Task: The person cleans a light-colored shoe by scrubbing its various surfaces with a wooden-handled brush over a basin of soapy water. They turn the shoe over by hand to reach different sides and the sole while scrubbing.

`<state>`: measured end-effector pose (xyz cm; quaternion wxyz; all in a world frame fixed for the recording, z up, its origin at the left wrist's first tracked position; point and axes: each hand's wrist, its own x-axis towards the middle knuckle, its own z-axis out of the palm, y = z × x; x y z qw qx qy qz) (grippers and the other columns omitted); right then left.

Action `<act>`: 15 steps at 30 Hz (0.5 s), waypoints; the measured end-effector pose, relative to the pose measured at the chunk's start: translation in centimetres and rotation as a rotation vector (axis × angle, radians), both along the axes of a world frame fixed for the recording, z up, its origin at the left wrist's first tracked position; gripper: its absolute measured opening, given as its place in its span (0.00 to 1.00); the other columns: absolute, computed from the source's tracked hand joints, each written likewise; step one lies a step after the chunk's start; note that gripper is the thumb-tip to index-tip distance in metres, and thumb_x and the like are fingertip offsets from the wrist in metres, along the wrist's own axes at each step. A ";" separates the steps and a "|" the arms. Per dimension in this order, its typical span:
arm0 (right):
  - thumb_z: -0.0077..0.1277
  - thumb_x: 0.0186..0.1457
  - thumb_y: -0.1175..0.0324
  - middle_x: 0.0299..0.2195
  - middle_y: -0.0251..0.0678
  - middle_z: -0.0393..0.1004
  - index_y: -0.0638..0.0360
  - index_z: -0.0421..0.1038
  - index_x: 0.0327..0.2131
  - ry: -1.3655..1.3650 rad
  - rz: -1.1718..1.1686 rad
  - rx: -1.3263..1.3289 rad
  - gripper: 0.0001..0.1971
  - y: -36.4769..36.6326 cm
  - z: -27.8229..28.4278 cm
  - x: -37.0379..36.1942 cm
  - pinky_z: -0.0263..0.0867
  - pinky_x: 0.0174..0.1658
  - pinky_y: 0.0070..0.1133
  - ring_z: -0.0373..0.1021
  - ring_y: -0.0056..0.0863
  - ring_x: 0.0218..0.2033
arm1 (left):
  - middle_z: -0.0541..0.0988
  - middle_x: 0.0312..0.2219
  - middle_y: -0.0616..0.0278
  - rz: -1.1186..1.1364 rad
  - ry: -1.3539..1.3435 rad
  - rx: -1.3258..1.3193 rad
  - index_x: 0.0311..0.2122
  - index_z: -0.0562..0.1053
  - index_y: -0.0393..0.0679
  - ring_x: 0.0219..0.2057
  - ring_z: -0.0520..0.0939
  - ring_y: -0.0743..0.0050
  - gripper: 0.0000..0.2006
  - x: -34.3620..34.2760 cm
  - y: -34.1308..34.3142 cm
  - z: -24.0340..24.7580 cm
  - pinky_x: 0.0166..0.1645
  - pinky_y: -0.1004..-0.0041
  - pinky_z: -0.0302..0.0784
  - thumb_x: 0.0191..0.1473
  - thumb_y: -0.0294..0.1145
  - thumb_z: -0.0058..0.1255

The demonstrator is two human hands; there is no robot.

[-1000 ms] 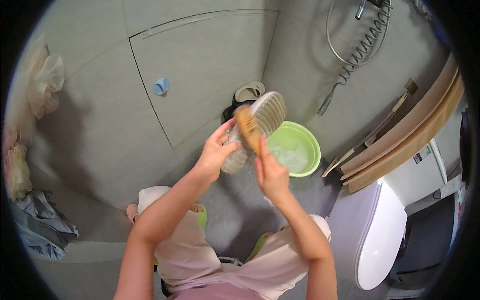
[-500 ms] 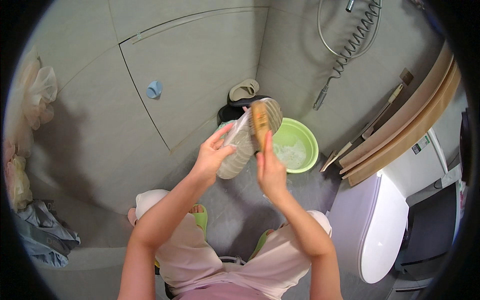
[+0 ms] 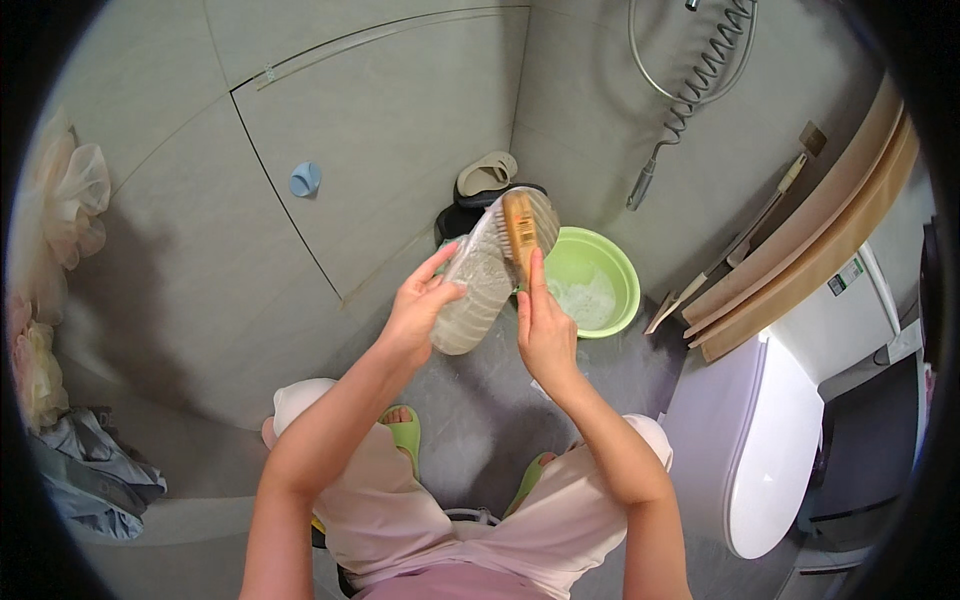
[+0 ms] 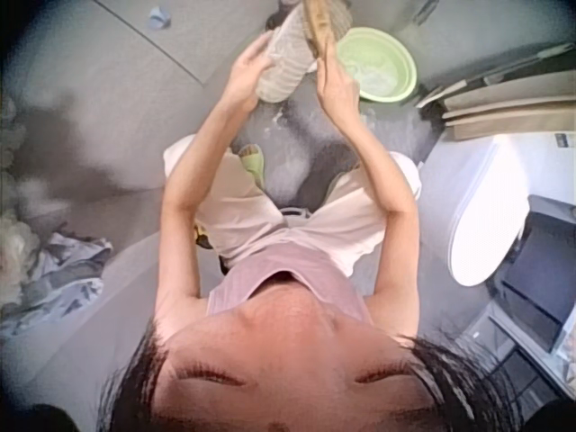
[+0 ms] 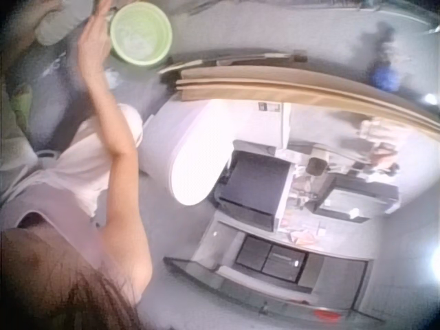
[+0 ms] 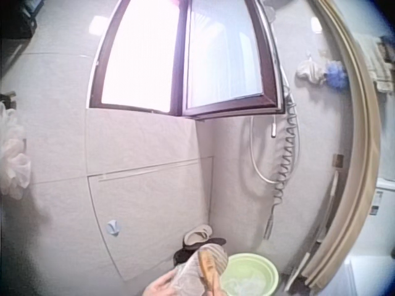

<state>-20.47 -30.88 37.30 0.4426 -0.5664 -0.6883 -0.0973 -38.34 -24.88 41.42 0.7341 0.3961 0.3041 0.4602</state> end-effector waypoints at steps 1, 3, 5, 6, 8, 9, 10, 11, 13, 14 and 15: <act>0.50 0.59 0.68 0.24 0.42 0.72 0.59 0.48 0.67 0.013 -0.004 -0.006 0.35 -0.1 -0.1 -0.2 0.68 0.21 0.33 0.70 0.41 0.18 | 0.77 0.49 0.56 0.002 -0.011 0.009 0.64 0.61 0.40 0.48 0.78 0.72 0.33 0.0 0.0 0.1 0.53 0.71 0.73 0.51 0.17 0.50; 0.51 0.59 0.67 0.25 0.42 0.73 0.59 0.49 0.67 0.005 0.049 0.001 0.35 -0.9 -0.7 -1.2 0.67 0.21 0.32 0.70 0.41 0.18 | 0.77 0.49 0.56 0.021 0.003 -0.003 0.64 0.61 0.40 0.47 0.78 0.72 0.33 -0.1 0.1 -0.3 0.53 0.71 0.73 0.51 0.18 0.50; 0.51 0.59 0.67 0.26 0.42 0.74 0.58 0.50 0.67 -0.039 0.100 0.006 0.35 -1.7 -1.0 -2.0 0.67 0.20 0.31 0.70 0.40 0.17 | 0.77 0.49 0.56 0.033 0.025 -0.021 0.64 0.61 0.40 0.47 0.78 0.72 0.33 -0.1 0.1 -0.4 0.53 0.71 0.73 0.51 0.18 0.50; 0.50 0.59 0.67 0.26 0.42 0.74 0.58 0.50 0.67 -0.064 0.096 -0.002 0.34 -1.4 -0.7 -1.7 0.67 0.20 0.31 0.70 0.39 0.17 | 0.78 0.48 0.56 0.025 0.011 -0.017 0.64 0.61 0.40 0.47 0.79 0.72 0.33 0.0 0.3 -0.3 0.53 0.71 0.73 0.50 0.18 0.50; 0.49 0.59 0.72 0.38 0.52 0.76 0.56 0.47 0.68 0.065 -0.019 -0.173 0.35 -0.1 0.6 -0.2 0.71 0.32 0.35 0.75 0.49 0.30 | 0.78 0.48 0.56 0.013 0.003 -0.015 0.64 0.61 0.41 0.47 0.79 0.72 0.33 0.0 0.2 -0.2 0.53 0.71 0.73 0.50 0.18 0.50; 0.48 0.60 0.73 0.40 0.55 0.76 0.55 0.46 0.68 0.131 -0.069 -0.223 0.35 0.2 1.6 0.3 0.71 0.33 0.35 0.75 0.50 0.31 | 0.78 0.48 0.56 0.009 0.013 -0.009 0.64 0.61 0.41 0.47 0.79 0.72 0.34 0.0 0.1 0.0 0.53 0.71 0.73 0.50 0.18 0.50; 0.48 0.60 0.73 0.40 0.55 0.76 0.55 0.46 0.68 0.129 -0.069 -0.220 0.35 0.2 1.3 0.2 0.71 0.33 0.35 0.75 0.50 0.31 | 0.78 0.48 0.57 0.005 0.019 -0.001 0.64 0.61 0.41 0.47 0.79 0.71 0.34 0.1 0.0 0.0 0.53 0.71 0.73 0.50 0.18 0.51; 0.49 0.59 0.73 0.40 0.55 0.76 0.55 0.47 0.68 0.099 -0.052 -0.182 0.35 0.0 0.7 -0.1 0.71 0.33 0.35 0.75 0.50 0.31 | 0.78 0.48 0.57 0.005 0.017 0.002 0.64 0.61 0.41 0.47 0.79 0.71 0.34 0.1 0.0 -0.1 0.53 0.71 0.73 0.50 0.18 0.51; 0.50 0.59 0.70 0.34 0.49 0.75 0.55 0.47 0.68 0.019 0.035 -0.083 0.35 -1.2 -0.5 -1.3 0.69 0.27 0.34 0.73 0.46 0.25 | 0.78 0.47 0.57 0.011 0.020 -0.019 0.64 0.61 0.41 0.47 0.78 0.72 0.34 0.2 0.1 -0.6 0.53 0.71 0.73 0.50 0.18 0.50; 0.50 0.59 0.66 0.27 0.43 0.73 0.55 0.47 0.68 -0.034 0.105 -0.020 0.36 -1.8 -0.9 -1.9 0.68 0.21 0.33 0.71 0.42 0.19 | 0.78 0.47 0.57 0.010 0.021 -0.017 0.64 0.61 0.41 0.47 0.78 0.72 0.34 0.3 0.2 -0.6 0.53 0.71 0.73 0.50 0.18 0.50; 0.50 0.59 0.66 0.27 0.42 0.74 0.54 0.47 0.68 -0.065 0.083 -0.048 0.36 -1.6 -0.9 -1.6 0.68 0.21 0.33 0.71 0.42 0.19 | 0.78 0.47 0.57 0.022 0.014 -0.032 0.64 0.61 0.42 0.47 0.78 0.72 0.34 0.4 0.4 -0.6 0.53 0.71 0.73 0.50 0.18 0.50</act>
